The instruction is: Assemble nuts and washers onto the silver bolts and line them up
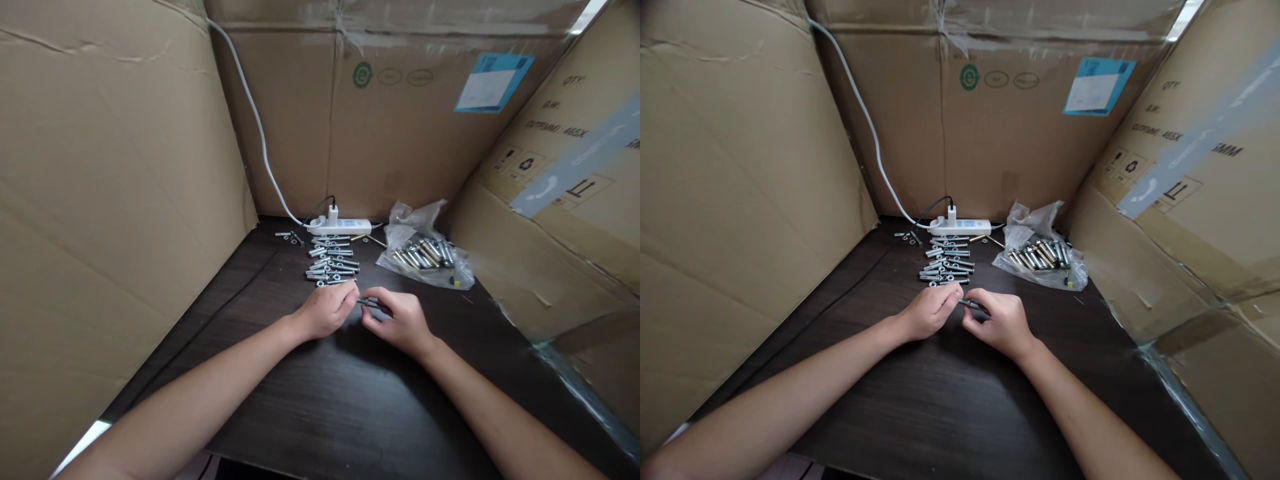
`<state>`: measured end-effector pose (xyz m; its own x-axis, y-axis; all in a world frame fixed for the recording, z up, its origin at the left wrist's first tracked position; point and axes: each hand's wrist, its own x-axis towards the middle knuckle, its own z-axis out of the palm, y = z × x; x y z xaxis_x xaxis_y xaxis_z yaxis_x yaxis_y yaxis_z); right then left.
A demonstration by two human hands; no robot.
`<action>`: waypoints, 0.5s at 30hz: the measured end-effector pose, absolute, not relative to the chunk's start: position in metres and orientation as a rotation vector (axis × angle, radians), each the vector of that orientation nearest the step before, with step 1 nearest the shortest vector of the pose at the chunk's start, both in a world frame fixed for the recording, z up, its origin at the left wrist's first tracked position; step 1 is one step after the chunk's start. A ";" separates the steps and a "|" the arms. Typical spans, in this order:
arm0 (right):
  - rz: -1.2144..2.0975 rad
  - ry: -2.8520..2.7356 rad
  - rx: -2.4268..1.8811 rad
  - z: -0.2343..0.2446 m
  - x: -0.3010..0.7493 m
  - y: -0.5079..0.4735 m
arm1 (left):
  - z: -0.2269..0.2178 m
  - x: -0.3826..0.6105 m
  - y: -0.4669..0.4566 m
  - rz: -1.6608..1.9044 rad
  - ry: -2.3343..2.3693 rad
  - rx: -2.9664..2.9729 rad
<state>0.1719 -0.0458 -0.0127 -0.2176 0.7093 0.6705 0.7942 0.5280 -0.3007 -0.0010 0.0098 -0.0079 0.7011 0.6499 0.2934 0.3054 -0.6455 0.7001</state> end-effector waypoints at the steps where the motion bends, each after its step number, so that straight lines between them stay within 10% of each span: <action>1: -0.137 -1.968 -1.231 -0.013 0.172 -0.046 | -0.009 0.000 0.010 0.756 0.722 2.202; 15: -0.039 -2.033 -1.228 -0.015 0.174 -0.043 | -0.003 0.007 0.011 0.357 0.620 0.815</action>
<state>0.1741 -0.0434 -0.0148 -0.2610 0.7499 0.6079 0.7727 0.5397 -0.3340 0.0071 0.0109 -0.0027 0.7682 0.5200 -0.3736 -0.0622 0.6412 0.7648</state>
